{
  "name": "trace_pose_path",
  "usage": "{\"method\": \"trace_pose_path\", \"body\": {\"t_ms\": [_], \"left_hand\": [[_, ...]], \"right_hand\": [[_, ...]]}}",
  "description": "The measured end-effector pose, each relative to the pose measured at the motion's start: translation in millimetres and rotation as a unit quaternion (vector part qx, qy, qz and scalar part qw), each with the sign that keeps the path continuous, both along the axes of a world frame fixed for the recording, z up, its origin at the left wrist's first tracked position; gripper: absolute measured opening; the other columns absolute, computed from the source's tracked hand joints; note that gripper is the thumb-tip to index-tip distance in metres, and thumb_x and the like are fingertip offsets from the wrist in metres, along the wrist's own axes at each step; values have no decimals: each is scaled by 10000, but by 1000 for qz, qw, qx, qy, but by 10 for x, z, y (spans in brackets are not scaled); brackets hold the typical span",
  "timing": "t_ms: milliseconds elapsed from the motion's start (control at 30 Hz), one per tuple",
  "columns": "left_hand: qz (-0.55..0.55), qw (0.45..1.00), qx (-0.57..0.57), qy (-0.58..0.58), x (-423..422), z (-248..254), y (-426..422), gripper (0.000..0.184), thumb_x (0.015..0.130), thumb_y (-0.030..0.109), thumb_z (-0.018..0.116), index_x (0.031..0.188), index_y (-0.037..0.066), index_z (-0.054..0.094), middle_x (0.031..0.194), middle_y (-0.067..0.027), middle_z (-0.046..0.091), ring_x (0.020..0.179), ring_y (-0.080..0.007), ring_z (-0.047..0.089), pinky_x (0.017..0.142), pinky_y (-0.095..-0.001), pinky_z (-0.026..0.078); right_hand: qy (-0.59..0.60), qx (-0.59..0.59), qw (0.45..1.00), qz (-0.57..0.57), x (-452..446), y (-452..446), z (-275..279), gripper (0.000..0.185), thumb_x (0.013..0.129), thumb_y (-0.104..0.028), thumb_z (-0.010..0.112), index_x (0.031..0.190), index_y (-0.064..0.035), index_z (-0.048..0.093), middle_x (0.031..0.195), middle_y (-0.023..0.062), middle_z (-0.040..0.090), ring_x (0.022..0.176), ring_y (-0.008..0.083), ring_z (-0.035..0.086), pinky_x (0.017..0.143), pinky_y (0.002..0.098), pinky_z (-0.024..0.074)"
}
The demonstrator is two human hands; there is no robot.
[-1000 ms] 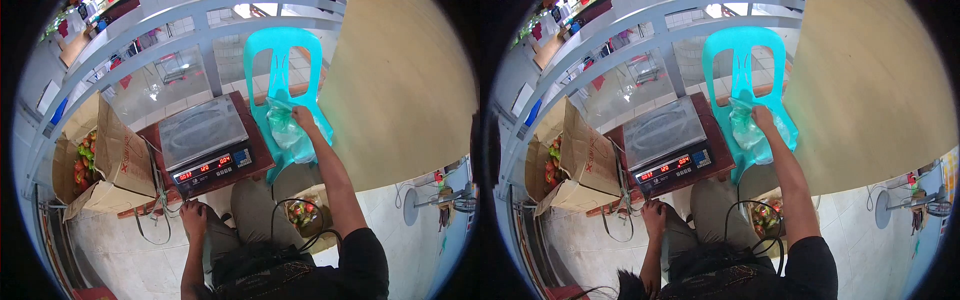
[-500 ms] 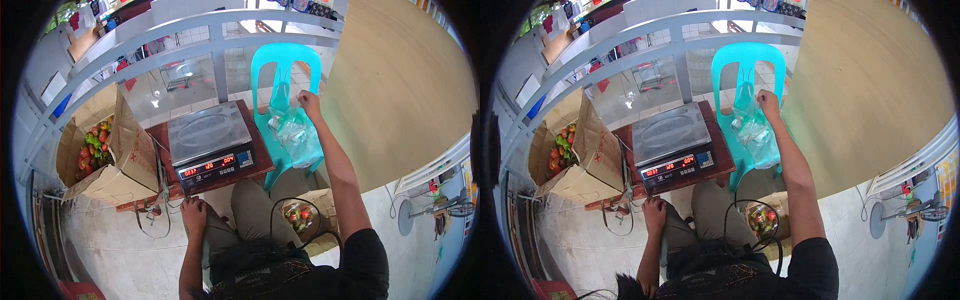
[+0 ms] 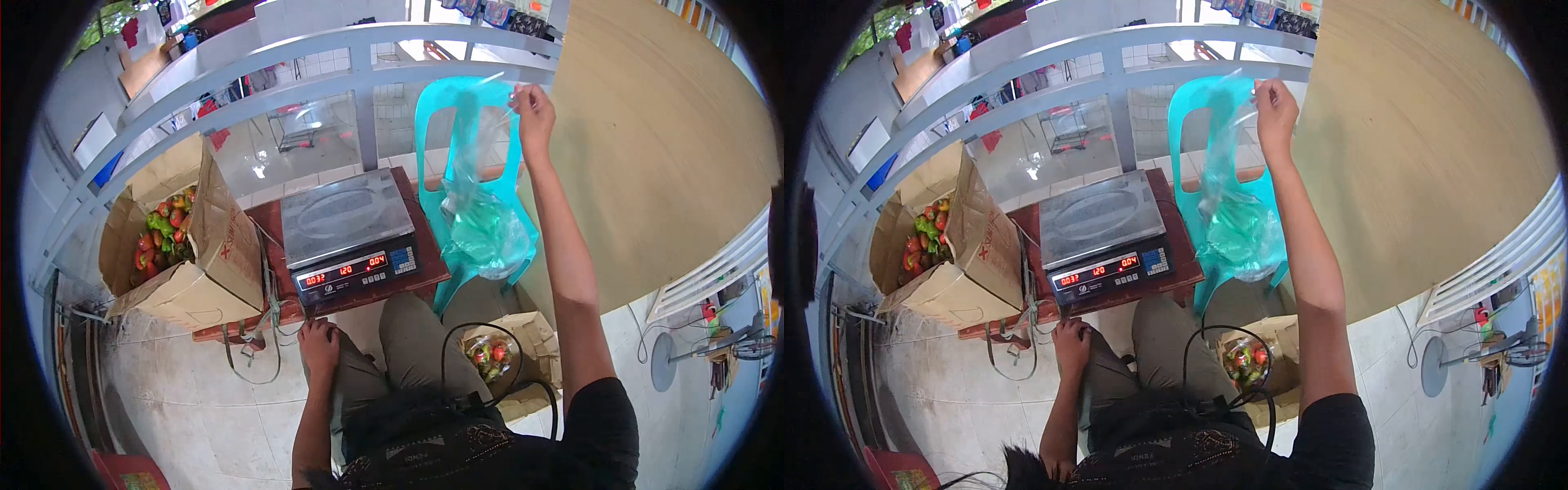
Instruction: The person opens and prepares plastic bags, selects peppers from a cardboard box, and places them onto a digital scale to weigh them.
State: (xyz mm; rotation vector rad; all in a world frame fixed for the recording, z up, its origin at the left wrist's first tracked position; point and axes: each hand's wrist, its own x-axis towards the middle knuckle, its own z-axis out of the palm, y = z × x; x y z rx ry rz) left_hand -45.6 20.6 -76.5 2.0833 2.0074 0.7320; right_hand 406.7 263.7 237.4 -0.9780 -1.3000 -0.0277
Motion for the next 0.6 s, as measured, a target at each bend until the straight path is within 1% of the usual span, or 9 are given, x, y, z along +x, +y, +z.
{"method": "trace_pose_path", "body": {"t_ms": [100,200,267,333,367,433,500,533,600], "left_hand": [[3,1000,2,-23,11,71,-16,155,825,188,662,951,103,691,1108,-77,644,1169,-314,501,1007,-450,350],[26,984,-44,-170,-80,57,23,270,852,192,665,1092,68,658,1149,-114,628,1194,-309,501,1005,-448,380],[34,961,9,-274,73,268,78,413,837,208,700,1199,38,592,1207,-136,601,1207,-312,502,1026,-439,376],[-1,942,73,-327,323,618,195,598,821,235,738,1318,10,495,1302,-164,537,1224,-314,495,1041,-428,373],[-38,937,113,-329,461,854,278,709,812,255,759,1385,-3,430,1369,-181,487,1235,-314,486,1045,-423,372],[-103,921,142,-347,757,1450,384,785,791,255,774,1425,11,382,1423,-178,418,1227,-324,479,1045,-418,371],[-163,906,154,-360,1006,1871,472,618,881,271,696,1385,26,438,1282,-139,532,1130,-228,530,976,-356,415],[-191,898,100,-383,1070,1952,536,550,891,274,685,1336,24,482,1203,-112,563,1060,-195,542,920,-335,427],[-247,870,-11,-426,1141,2037,625,428,910,279,663,1239,21,570,1045,-59,624,920,-127,566,808,-292,452]], "right_hand": [[43,-31,992,112,-165,-160,284,164,937,-154,594,838,-23,605,736,75,658,628,115,612,588,260,472],[15,-98,962,256,-447,-340,349,142,934,-159,598,876,-30,616,727,75,657,633,118,627,569,258,485],[-51,-180,932,312,-721,-572,423,163,939,-184,600,880,-33,616,727,58,651,643,110,629,570,257,492],[-142,-290,889,323,-1047,-915,546,212,951,-231,600,864,-39,612,742,26,648,669,94,629,591,253,500],[-151,-301,869,362,-1186,-985,507,223,946,-243,607,858,-38,608,722,20,635,661,87,618,582,248,493],[-170,-318,823,438,-1460,-1088,449,246,937,-265,622,844,-38,602,684,6,609,645,73,597,565,240,478],[-218,-297,811,455,-1731,-1205,420,252,933,-270,627,852,-33,603,666,-2,584,623,70,569,563,241,466],[-240,-286,804,462,-1849,-1258,395,255,932,-273,629,856,-31,604,657,-7,572,612,69,555,562,242,460],[-234,-264,811,466,-2065,-1324,260,232,924,-252,637,902,-22,610,701,40,587,640,85,556,595,274,468]]}}
